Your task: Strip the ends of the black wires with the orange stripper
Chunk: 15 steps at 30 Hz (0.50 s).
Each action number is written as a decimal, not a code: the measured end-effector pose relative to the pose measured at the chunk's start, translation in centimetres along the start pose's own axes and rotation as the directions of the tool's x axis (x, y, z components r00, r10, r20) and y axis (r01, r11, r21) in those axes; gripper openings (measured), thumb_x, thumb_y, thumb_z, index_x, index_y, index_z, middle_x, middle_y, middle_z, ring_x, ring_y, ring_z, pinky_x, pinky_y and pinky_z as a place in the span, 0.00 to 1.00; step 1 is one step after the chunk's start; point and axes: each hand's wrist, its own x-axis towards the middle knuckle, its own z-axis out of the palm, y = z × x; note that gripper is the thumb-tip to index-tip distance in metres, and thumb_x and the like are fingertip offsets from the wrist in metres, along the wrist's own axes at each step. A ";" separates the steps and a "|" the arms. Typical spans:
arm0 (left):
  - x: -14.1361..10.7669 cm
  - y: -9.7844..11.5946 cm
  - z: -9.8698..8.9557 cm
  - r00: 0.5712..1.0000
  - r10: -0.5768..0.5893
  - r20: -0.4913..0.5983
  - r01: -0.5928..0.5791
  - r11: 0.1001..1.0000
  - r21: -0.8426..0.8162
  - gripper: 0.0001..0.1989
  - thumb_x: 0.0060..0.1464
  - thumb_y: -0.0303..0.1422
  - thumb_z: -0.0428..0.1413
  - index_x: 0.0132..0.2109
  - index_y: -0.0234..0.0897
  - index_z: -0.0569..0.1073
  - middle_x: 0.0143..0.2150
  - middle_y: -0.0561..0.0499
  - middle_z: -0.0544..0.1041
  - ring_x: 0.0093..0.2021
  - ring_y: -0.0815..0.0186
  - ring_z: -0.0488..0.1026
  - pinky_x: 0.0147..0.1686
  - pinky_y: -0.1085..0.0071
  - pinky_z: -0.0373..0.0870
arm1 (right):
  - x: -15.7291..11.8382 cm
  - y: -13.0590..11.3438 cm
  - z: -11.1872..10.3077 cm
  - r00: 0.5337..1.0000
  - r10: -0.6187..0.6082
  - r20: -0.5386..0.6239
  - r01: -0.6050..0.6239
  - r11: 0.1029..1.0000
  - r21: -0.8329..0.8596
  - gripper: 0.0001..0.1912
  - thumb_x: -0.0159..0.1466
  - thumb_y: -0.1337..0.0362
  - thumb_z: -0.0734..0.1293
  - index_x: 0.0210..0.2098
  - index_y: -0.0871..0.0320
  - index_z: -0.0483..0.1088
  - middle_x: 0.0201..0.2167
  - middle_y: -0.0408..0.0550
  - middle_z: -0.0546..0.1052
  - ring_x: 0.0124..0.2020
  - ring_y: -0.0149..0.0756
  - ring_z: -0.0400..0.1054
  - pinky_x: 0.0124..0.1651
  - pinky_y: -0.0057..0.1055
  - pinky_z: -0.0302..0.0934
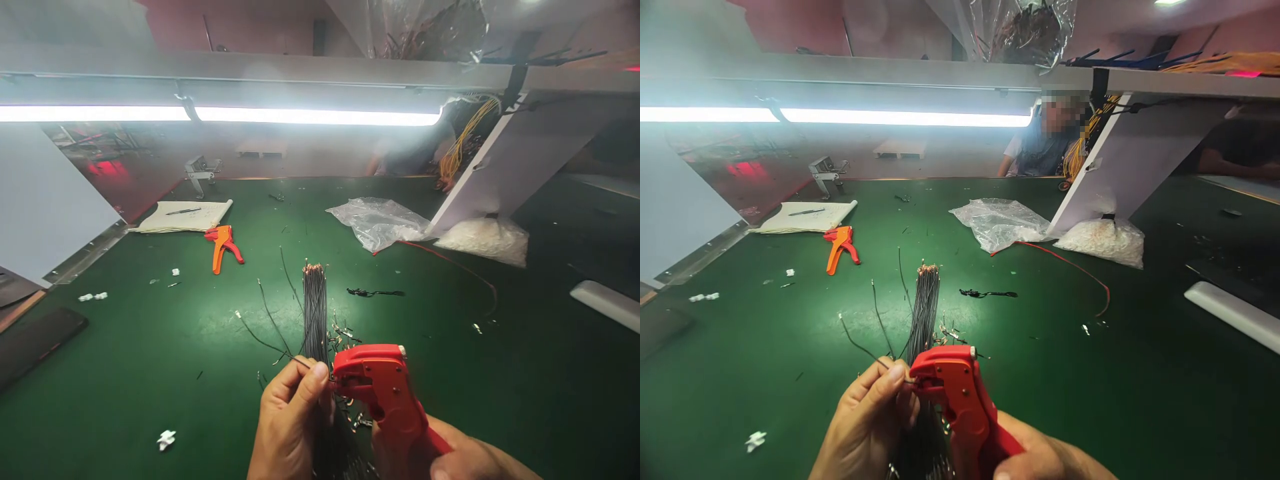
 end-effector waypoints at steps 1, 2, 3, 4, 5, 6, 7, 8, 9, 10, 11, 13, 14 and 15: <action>0.0 0.1 0.2 1.000 -0.006 0.003 0.006 1.000 -0.006 0.22 0.40 0.45 0.72 0.22 0.36 0.69 0.18 0.57 0.66 0.20 0.74 0.61 0.23 0.76 0.59 | -0.2 0.2 -0.5 1.000 -0.005 -0.002 0.005 1.000 0.002 0.20 0.50 0.65 0.76 0.40 0.69 0.73 0.22 0.37 0.64 0.21 0.23 0.48 0.36 0.22 0.58; -0.1 0.2 0.4 1.000 -0.010 -0.001 0.010 1.000 -0.012 0.23 0.39 0.44 0.72 0.21 0.36 0.69 0.18 0.57 0.66 0.20 0.74 0.61 0.22 0.76 0.59 | -0.3 0.5 -1.0 1.000 -0.010 0.000 0.010 1.000 -0.008 0.19 0.49 0.65 0.76 0.38 0.68 0.73 0.23 0.37 0.64 0.21 0.23 0.49 0.34 0.22 0.56; -0.2 0.3 0.7 1.000 -0.016 -0.014 0.016 1.000 -0.019 0.22 0.39 0.43 0.72 0.21 0.36 0.68 0.17 0.58 0.66 0.19 0.74 0.61 0.21 0.76 0.59 | -0.5 0.7 -1.5 1.000 -0.013 0.002 0.013 1.000 -0.020 0.19 0.48 0.65 0.77 0.37 0.68 0.73 0.24 0.38 0.65 0.22 0.23 0.50 0.31 0.21 0.54; -0.3 0.4 0.9 0.999 -0.023 -0.034 0.022 0.999 -0.025 0.22 0.39 0.43 0.72 0.21 0.36 0.68 0.17 0.58 0.66 0.19 0.74 0.61 0.21 0.76 0.59 | -0.6 0.9 -1.8 1.000 -0.018 0.013 0.019 0.999 -0.033 0.19 0.47 0.65 0.76 0.36 0.68 0.73 0.24 0.39 0.65 0.22 0.23 0.51 0.28 0.20 0.52; -0.5 0.5 1.1 0.998 -0.035 -0.055 0.034 0.999 -0.028 0.22 0.39 0.42 0.72 0.21 0.36 0.67 0.17 0.58 0.66 0.18 0.75 0.60 0.20 0.77 0.58 | -0.7 1.0 -2.1 1.000 -0.022 0.017 0.023 0.999 -0.042 0.20 0.47 0.66 0.76 0.38 0.69 0.73 0.24 0.39 0.65 0.23 0.23 0.51 0.27 0.20 0.51; -0.6 0.6 1.2 0.996 -0.049 -0.072 0.048 0.998 -0.028 0.22 0.38 0.42 0.72 0.21 0.36 0.67 0.17 0.58 0.65 0.18 0.75 0.60 0.20 0.77 0.57 | -0.8 1.0 -2.1 1.000 -0.020 0.015 0.021 0.999 -0.048 0.21 0.46 0.66 0.76 0.39 0.69 0.73 0.24 0.39 0.65 0.23 0.23 0.51 0.28 0.20 0.51; -0.7 0.6 1.3 0.995 -0.064 -0.081 0.063 0.998 -0.025 0.23 0.38 0.42 0.72 0.21 0.36 0.66 0.17 0.58 0.65 0.18 0.75 0.60 0.20 0.77 0.57 | -0.8 1.0 -2.1 1.000 -0.020 0.006 0.020 0.998 -0.052 0.22 0.47 0.66 0.76 0.40 0.69 0.73 0.24 0.38 0.64 0.23 0.24 0.51 0.30 0.21 0.53; -0.7 0.7 1.4 0.993 -0.079 -0.086 0.077 0.997 -0.021 0.23 0.38 0.42 0.72 0.21 0.36 0.66 0.16 0.58 0.65 0.18 0.75 0.60 0.20 0.77 0.57 | -0.8 0.9 -2.1 1.000 -0.007 -0.007 0.006 0.998 -0.058 0.21 0.47 0.66 0.76 0.40 0.67 0.73 0.23 0.38 0.64 0.23 0.24 0.51 0.33 0.23 0.56; -0.8 0.7 1.4 0.992 -0.093 -0.088 0.092 0.996 -0.019 0.23 0.37 0.42 0.72 0.21 0.36 0.66 0.16 0.58 0.64 0.18 0.75 0.60 0.19 0.78 0.56 | -0.8 0.9 -2.0 1.000 0.012 -0.025 -0.014 0.997 -0.073 0.22 0.47 0.64 0.76 0.40 0.66 0.72 0.24 0.38 0.65 0.24 0.26 0.53 0.37 0.25 0.58; -0.8 0.7 1.5 0.990 -0.109 -0.093 0.108 0.994 -0.020 0.23 0.37 0.43 0.72 0.21 0.36 0.66 0.16 0.58 0.65 0.17 0.76 0.60 0.19 0.78 0.55 | -0.9 0.9 -2.1 0.999 0.037 -0.038 -0.041 0.994 -0.101 0.23 0.47 0.62 0.77 0.40 0.64 0.72 0.25 0.40 0.67 0.25 0.28 0.56 0.40 0.28 0.59; -0.8 0.8 1.5 0.987 -0.127 -0.102 0.125 0.992 -0.024 0.24 0.36 0.43 0.72 0.21 0.35 0.66 0.16 0.58 0.65 0.17 0.76 0.60 0.20 0.78 0.55 | -0.9 1.0 -2.1 0.997 0.062 -0.048 -0.068 0.988 -0.136 0.26 0.46 0.59 0.77 0.41 0.63 0.72 0.28 0.43 0.70 0.28 0.31 0.60 0.41 0.30 0.59; -0.8 0.9 1.6 0.981 -0.153 -0.121 0.150 0.988 -0.034 0.24 0.34 0.43 0.73 0.21 0.35 0.67 0.16 0.58 0.66 0.17 0.78 0.60 0.20 0.79 0.56 | -1.1 1.3 -2.5 0.995 0.076 -0.072 -0.089 0.977 -0.193 0.31 0.43 0.54 0.78 0.44 0.62 0.72 0.33 0.48 0.73 0.35 0.38 0.65 0.43 0.32 0.60; -0.8 1.0 1.6 0.979 -0.161 -0.129 0.157 0.987 -0.038 0.24 0.33 0.43 0.73 0.21 0.35 0.67 0.16 0.59 0.66 0.17 0.78 0.59 0.21 0.79 0.56 | -1.1 1.4 -2.6 0.994 0.065 -0.084 -0.081 0.975 -0.205 0.33 0.43 0.53 0.78 0.45 0.62 0.72 0.34 0.49 0.74 0.36 0.40 0.66 0.44 0.33 0.60; -0.9 1.1 1.7 0.978 -0.163 -0.132 0.160 0.987 -0.033 0.24 0.33 0.43 0.73 0.20 0.35 0.67 0.15 0.59 0.66 0.17 0.78 0.59 0.21 0.80 0.56 | -1.2 1.5 -2.7 0.995 0.046 -0.091 -0.064 0.975 -0.212 0.33 0.44 0.53 0.77 0.45 0.63 0.72 0.32 0.48 0.73 0.35 0.40 0.66 0.45 0.33 0.61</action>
